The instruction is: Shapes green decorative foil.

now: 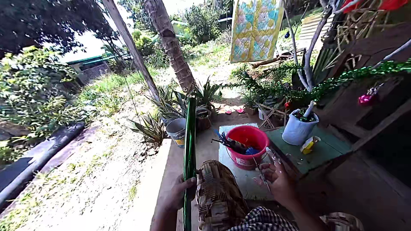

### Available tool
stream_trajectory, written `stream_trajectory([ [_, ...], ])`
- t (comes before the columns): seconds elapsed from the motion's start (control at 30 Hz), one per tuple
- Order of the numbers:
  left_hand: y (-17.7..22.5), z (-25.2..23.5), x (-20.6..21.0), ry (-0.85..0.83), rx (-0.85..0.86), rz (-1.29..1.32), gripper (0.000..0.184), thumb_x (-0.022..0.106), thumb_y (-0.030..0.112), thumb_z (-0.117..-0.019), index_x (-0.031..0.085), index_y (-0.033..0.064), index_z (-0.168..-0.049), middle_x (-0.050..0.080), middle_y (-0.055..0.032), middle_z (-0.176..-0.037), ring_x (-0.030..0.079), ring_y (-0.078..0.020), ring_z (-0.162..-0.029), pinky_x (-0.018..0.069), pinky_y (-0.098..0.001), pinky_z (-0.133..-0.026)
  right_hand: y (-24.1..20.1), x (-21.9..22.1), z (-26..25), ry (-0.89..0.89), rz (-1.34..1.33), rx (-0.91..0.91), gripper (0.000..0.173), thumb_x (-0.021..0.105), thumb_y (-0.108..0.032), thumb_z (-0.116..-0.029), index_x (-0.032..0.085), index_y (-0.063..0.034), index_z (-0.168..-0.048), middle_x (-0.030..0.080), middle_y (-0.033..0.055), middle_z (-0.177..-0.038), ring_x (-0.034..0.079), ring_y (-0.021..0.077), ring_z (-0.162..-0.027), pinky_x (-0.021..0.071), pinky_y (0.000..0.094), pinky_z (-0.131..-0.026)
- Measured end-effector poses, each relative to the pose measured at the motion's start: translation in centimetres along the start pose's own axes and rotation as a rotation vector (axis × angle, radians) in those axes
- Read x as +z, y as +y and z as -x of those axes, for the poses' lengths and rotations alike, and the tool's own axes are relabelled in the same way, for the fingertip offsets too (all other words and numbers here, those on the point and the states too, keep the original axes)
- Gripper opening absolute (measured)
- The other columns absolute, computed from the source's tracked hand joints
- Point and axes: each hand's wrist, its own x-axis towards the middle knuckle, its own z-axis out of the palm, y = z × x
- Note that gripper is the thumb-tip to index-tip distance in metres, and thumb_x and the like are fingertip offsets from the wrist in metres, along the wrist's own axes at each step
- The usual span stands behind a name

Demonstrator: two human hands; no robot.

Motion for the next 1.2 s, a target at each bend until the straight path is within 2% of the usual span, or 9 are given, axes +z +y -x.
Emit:
stream_trajectory([
  [0.13, 1.1, -1.8, 7.9, 0.284, 0.087, 0.008, 0.012, 0.059, 0.004, -0.0963, 0.059, 0.0001, -0.107, 0.072, -0.0051, -0.077, 0.071, -0.0118, -0.065, 0.0623, -0.0281, -0.062, -1.2, 3.2, 1.1, 0.162, -0.186, -0.147, 0.099, 0.084, -0.006, -0.0748, 0.021, 0.0121, -0.149, 0.062, 0.0148, -0.118, 0.074, 0.0192, -0.092, 0.0653, 0.0321, -0.078],
  [0.4, 2.7, -13.1, 15.3, 0.305, 0.182, 0.062, 0.016, 0.062, 0.005, -0.1004, 0.061, -0.0061, -0.112, 0.071, -0.0111, -0.081, 0.071, -0.0168, -0.069, 0.0620, -0.0328, -0.065, -2.3, 4.7, -6.5, 0.260, 0.069, -0.222, 0.098, 0.086, -0.012, -0.0760, 0.026, 0.0101, -0.150, 0.064, 0.0176, -0.117, 0.071, 0.0172, -0.096, 0.0610, 0.0304, -0.086],
  [0.47, 1.3, -13.7, 17.3, 0.265, 0.166, 0.070, 0.015, 0.062, 0.002, -0.0997, 0.057, -0.0071, -0.110, 0.069, -0.0104, -0.073, 0.068, -0.0154, -0.060, 0.0601, -0.0302, -0.057, -1.7, 4.2, -8.0, 0.312, 0.091, -0.140, 0.091, 0.080, -0.006, -0.0808, 0.026, 0.0074, -0.152, 0.064, 0.0179, -0.119, 0.071, 0.0173, -0.091, 0.0609, 0.0313, -0.083],
  [0.73, -3.6, -12.8, 16.7, 0.189, 0.137, -0.009, 0.026, 0.063, -0.008, -0.0916, 0.060, -0.0071, -0.117, 0.072, -0.0119, -0.091, 0.072, -0.0146, -0.078, 0.0623, -0.0304, -0.070, 2.3, 0.6, -6.8, 0.468, -0.153, 0.100, 0.098, 0.080, -0.002, -0.0779, 0.021, 0.0024, -0.156, 0.061, 0.0175, -0.117, 0.068, 0.0162, -0.085, 0.0594, 0.0289, -0.074],
  [0.83, -3.8, -12.4, 16.5, 0.211, 0.223, -0.058, 0.068, 0.060, -0.009, -0.0829, 0.034, -0.0017, -0.146, 0.070, -0.0121, -0.103, 0.072, -0.0115, -0.079, 0.0609, -0.0285, -0.068, 2.0, -0.3, -6.4, 0.506, -0.251, 0.098, 0.099, 0.078, 0.003, -0.0758, 0.020, 0.0017, -0.156, 0.060, 0.0162, -0.115, 0.069, 0.0148, -0.087, 0.0599, 0.0266, -0.074],
  [0.93, -3.5, -11.6, 16.5, 0.174, 0.353, -0.140, 0.111, 0.058, -0.004, -0.0744, -0.002, 0.0169, -0.166, 0.049, -0.0148, -0.150, 0.069, -0.0069, -0.099, 0.0594, -0.0258, -0.075, 2.1, -0.6, -5.9, 0.510, -0.292, 0.102, 0.100, 0.077, 0.003, -0.0756, 0.020, -0.0003, -0.157, 0.059, 0.0163, -0.118, 0.068, 0.0147, -0.089, 0.0599, 0.0269, -0.075],
  [1.0, -3.7, -11.3, 16.0, 0.090, 0.430, -0.219, 0.092, 0.054, -0.005, -0.0807, 0.018, 0.0076, -0.164, 0.037, -0.0157, -0.160, 0.062, -0.0057, -0.120, 0.0560, -0.0230, -0.091, 2.2, -0.5, -5.8, 0.496, -0.311, 0.121, 0.099, 0.077, 0.002, -0.0762, 0.020, -0.0003, -0.157, 0.059, 0.0147, -0.115, 0.067, 0.0136, -0.090, 0.0591, 0.0259, -0.076],
  [1.07, -4.2, -11.3, 15.3, 0.090, 0.428, -0.300, 0.050, 0.053, -0.004, -0.0816, 0.066, -0.0007, -0.130, 0.062, -0.0154, -0.136, 0.064, -0.0109, -0.115, 0.0539, -0.0259, -0.093, 2.5, -0.2, -5.7, 0.461, -0.344, 0.147, 0.097, 0.077, 0.004, -0.0768, 0.021, 0.0002, -0.156, 0.060, 0.0148, -0.114, 0.067, 0.0141, -0.091, 0.0586, 0.0264, -0.078],
  [1.2, -4.5, -11.7, 14.6, 0.075, 0.391, -0.450, 0.026, 0.077, 0.003, -0.0795, 0.077, 0.0039, -0.105, 0.074, -0.0074, -0.113, 0.069, -0.0074, -0.105, 0.0569, -0.0237, -0.091, 2.4, 0.2, -5.1, 0.351, -0.347, 0.190, 0.092, 0.076, 0.005, -0.0772, 0.025, 0.0025, -0.154, 0.062, 0.0118, -0.110, 0.067, 0.0120, -0.087, 0.0581, 0.0247, -0.077],
])
